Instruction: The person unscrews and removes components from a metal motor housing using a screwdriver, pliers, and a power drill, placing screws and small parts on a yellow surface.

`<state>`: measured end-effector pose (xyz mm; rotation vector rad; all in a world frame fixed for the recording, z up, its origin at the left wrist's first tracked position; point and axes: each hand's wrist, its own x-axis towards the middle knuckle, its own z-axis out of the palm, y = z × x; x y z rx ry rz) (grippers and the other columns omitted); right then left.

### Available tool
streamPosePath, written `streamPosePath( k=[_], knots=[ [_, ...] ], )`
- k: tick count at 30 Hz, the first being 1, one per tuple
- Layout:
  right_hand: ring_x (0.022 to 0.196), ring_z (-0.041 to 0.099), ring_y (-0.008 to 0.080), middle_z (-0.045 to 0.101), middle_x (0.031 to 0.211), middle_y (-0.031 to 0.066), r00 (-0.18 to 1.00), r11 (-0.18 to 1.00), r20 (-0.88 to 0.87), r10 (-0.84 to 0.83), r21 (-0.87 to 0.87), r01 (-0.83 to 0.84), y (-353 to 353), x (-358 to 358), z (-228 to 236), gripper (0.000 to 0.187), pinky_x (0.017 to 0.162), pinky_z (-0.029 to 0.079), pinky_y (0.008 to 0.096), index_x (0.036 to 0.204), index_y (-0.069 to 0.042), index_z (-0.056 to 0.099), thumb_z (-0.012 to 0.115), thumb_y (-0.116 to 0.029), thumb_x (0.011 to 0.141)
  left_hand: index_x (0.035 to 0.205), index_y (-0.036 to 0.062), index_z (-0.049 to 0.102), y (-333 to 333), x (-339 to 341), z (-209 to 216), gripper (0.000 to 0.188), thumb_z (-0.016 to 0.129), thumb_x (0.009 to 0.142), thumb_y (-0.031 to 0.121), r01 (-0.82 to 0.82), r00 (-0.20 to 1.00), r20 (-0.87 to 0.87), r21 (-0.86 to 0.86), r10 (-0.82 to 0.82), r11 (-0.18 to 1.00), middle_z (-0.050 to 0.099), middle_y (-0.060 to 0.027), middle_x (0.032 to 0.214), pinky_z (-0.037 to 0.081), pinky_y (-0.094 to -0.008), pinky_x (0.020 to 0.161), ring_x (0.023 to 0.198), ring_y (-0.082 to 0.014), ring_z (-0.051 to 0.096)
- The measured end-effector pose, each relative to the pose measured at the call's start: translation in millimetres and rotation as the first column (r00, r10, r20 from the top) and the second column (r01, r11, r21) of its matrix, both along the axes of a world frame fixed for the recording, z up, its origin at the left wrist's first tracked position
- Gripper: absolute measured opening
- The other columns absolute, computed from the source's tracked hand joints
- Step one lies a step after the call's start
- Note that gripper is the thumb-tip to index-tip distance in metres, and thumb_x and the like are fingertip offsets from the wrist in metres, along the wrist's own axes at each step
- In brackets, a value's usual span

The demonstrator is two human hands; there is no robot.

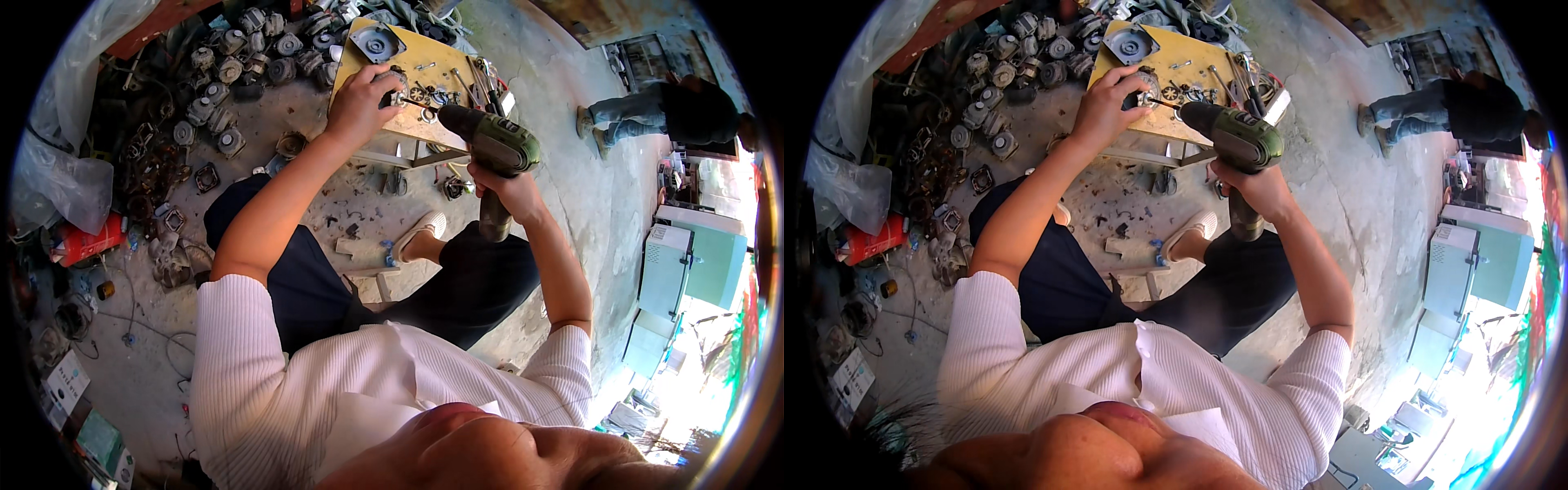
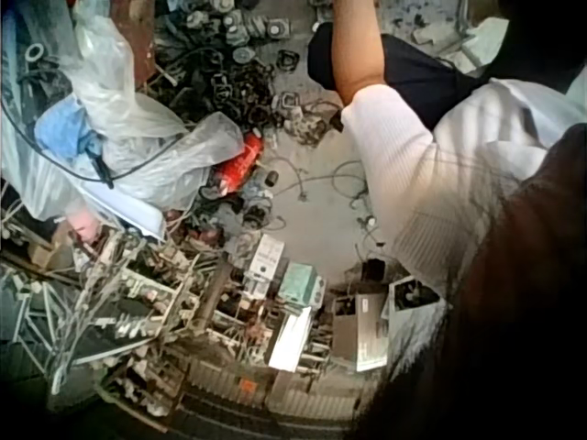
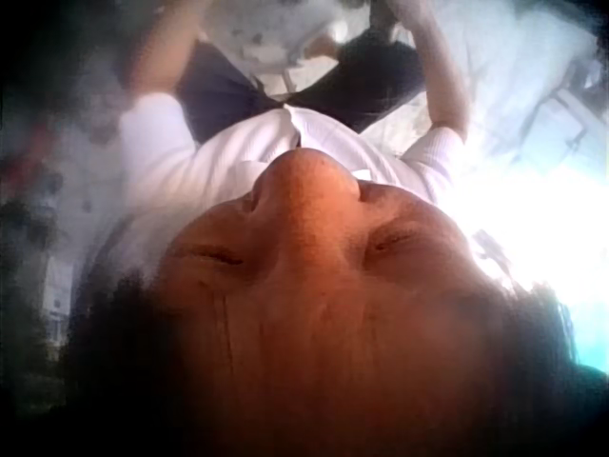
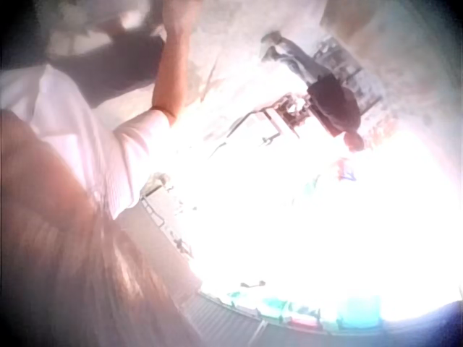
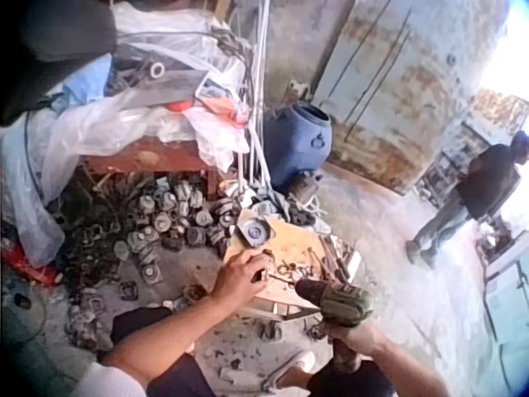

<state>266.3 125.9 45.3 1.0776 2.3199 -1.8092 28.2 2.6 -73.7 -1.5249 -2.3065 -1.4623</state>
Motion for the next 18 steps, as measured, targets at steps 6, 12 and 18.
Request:
streamPosePath(
  k=[6, 12, 18],
  knots=[
    [0.066, 0.056, 0.0121, 0.059, 0.078, 0.0010, 0.998, 0.996, -0.003, -0.064, -0.068, 0.063, -8.7, -1.3, 1.8, 0.019, 0.061, 0.049, 0.0312, 0.101, -0.004, 0.063, 0.070, -0.014, 0.086, 0.099, 0.0177, 0.065, -0.1, 0.7, -1.6, 0.034, 0.082, 0.070, 0.018, -0.015, 1.000, -0.010, 0.000, 0.015, 1.000, 0.058, -0.0078, 0.126, 0.049, -0.0405, 0.091, 0.110, -0.0328, 0.059],
    [0.066, 0.056, 0.0121, 0.059, 0.078, 0.0014, 0.998, 0.997, -0.021, -0.061, -0.057, 0.060, -11.8, 0.7, 1.3, 0.022, 0.061, 0.049, 0.0312, 0.105, -0.003, 0.062, 0.070, -0.013, 0.086, 0.098, 0.0178, 0.064, -0.2, 1.0, 0.7, 0.033, 0.082, 0.070, 0.018, -0.009, 1.000, 0.013, -0.023, 0.009, 1.000, 0.058, -0.0079, 0.127, 0.049, -0.0406, 0.092, 0.110, -0.0332, 0.058],
    [0.064, 0.056, 0.0115, 0.059, 0.078, 0.0015, 0.994, 0.992, -0.040, -0.099, -0.089, 0.095, -13.3, 3.5, 1.0, 0.018, 0.059, 0.048, 0.0303, 0.100, -0.003, 0.061, 0.070, -0.012, 0.086, 0.099, 0.0167, 0.065, 0.2, 1.8, 2.7, 0.033, 0.082, 0.071, 0.019, -0.008, 0.999, 0.032, -0.036, 0.009, 0.999, 0.058, -0.0078, 0.127, 0.049, -0.0403, 0.092, 0.111, -0.0328, 0.058]
  ],
)
